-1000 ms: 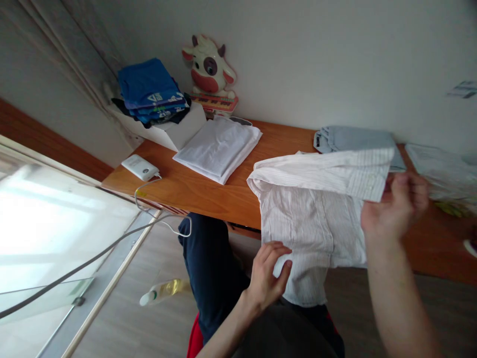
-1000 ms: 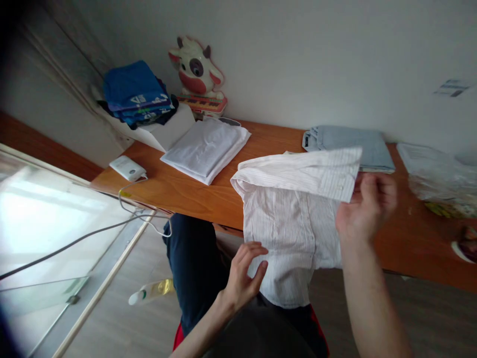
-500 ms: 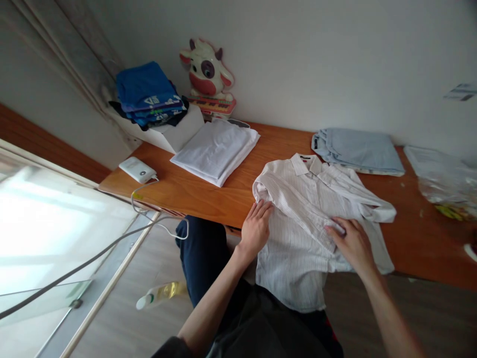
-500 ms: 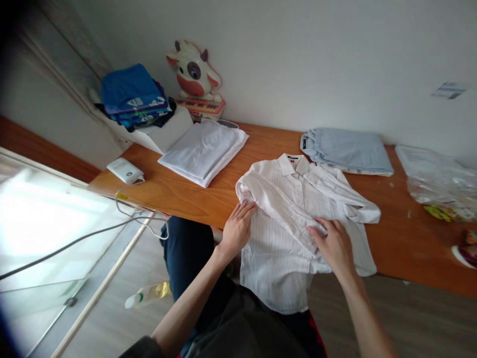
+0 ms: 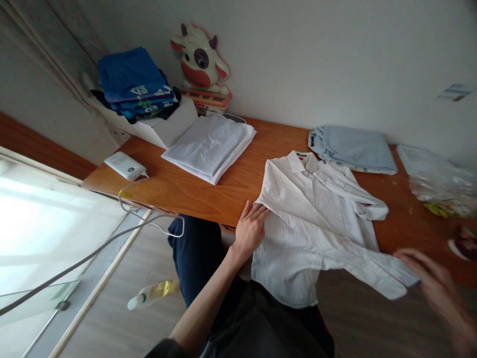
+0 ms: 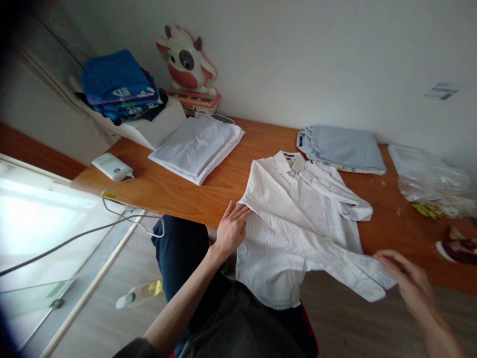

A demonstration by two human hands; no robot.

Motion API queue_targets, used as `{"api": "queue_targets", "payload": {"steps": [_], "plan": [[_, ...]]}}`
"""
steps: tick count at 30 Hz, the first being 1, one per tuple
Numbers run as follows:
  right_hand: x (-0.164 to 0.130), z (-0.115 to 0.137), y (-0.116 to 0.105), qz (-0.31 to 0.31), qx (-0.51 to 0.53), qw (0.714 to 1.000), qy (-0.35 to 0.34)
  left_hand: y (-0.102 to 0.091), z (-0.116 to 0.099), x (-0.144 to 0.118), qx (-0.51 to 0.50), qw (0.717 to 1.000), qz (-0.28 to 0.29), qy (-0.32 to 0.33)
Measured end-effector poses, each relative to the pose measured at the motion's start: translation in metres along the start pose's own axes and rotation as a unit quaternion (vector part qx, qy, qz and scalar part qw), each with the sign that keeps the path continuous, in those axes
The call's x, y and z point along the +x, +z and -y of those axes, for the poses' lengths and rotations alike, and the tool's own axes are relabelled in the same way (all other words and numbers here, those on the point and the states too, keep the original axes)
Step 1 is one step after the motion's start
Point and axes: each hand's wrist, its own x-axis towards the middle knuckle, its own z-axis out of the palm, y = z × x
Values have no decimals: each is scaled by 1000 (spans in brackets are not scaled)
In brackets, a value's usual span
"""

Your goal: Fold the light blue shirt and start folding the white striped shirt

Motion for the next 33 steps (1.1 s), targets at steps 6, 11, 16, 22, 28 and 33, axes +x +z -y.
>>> {"api": "queue_targets", "payload": {"steps": [6,11,16,22,28,33], "plan": [[33,79,70,113,-40,978,-172,-11,13,11,-114,992,-39,-27],[72,202,178,226,-15,943,-245,-39,40,38,-65,998,15,16],[113,252,274,179,-108,935,-287,-43,63,47,-40,993,71,85],[128,262,321,133,-193,940,-250,-36,73,42,-50,989,81,111],[147,275,324,183,-208,933,-228,-37,75,42,-23,985,105,133],[145,288,332,167,-242,931,-215,-42,72,42,-4,983,132,127]]}}
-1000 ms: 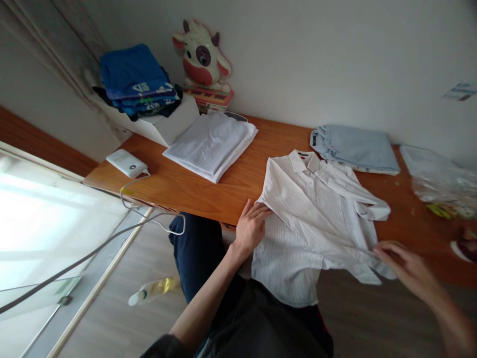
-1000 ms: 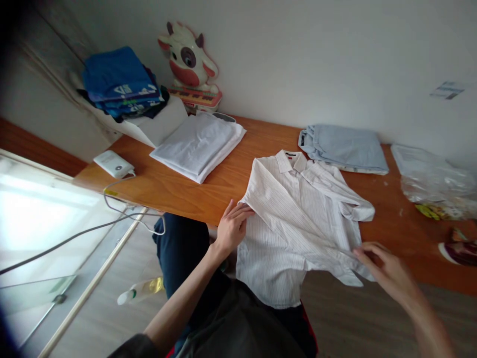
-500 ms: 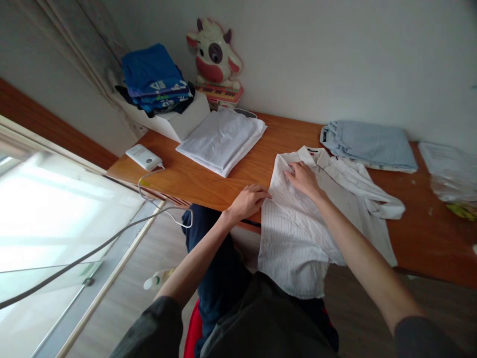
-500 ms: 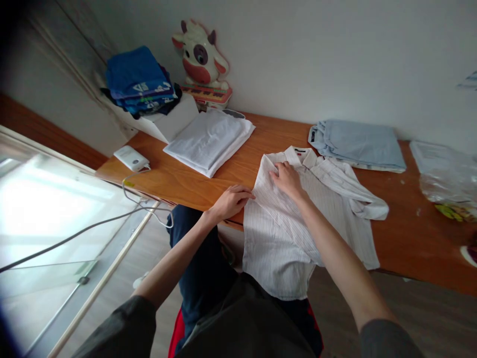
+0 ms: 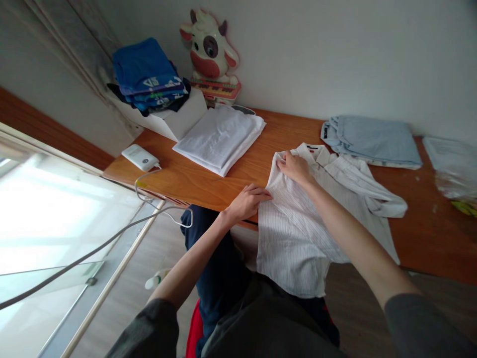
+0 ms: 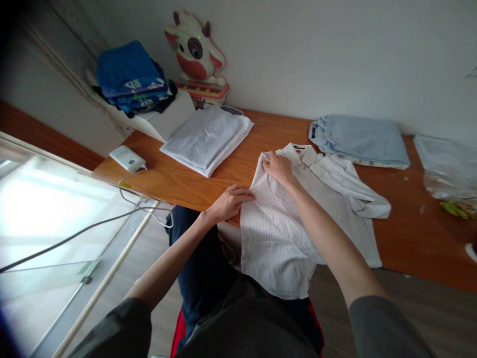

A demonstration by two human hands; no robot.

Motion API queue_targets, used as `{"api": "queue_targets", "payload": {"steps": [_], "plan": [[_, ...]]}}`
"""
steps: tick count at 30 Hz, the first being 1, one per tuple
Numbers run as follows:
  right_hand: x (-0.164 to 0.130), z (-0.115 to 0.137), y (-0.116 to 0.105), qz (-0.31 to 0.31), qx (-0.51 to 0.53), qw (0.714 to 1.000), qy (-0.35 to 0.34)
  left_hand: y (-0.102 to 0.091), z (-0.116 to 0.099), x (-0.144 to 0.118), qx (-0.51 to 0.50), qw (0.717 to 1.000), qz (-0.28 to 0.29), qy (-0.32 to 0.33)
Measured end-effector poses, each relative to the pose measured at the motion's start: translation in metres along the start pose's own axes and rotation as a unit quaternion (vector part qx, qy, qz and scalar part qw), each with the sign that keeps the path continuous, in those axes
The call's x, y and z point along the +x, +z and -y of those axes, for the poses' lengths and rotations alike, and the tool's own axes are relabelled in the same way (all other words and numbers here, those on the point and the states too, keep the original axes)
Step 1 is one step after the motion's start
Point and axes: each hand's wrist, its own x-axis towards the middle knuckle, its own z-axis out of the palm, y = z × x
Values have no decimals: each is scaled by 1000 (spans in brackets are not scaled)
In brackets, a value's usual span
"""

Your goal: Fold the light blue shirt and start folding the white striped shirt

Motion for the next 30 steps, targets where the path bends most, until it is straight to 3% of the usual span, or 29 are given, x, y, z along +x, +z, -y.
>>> {"api": "queue_targets", "payload": {"steps": [5,8,10,13,16,19,22,25,30], "plan": [[-1,6,9,-56,30,998,8,-16,-9,20,23,999,25,2],[1,-5,4,-54,109,992,-23,-16,-12,57,33,999,23,-3],[-11,-18,-8,-61,174,981,-53,-6,-12,85,40,999,-13,-24],[-70,-48,-29,-112,209,969,-73,20,-7,116,72,994,-48,-63],[-172,-90,-44,-132,167,976,-35,46,2,125,98,992,-28,-70],[-278,-132,-44,-171,164,968,83,57,10,123,99,993,-21,-53],[-352,-156,-29,-241,223,919,218,53,15,126,102,994,-7,-49],[-385,-159,-6,-260,309,872,276,43,15,137,108,993,7,-50],[-388,-155,23,-307,361,832,290,43,12,147,101,991,-44,-78]]}}
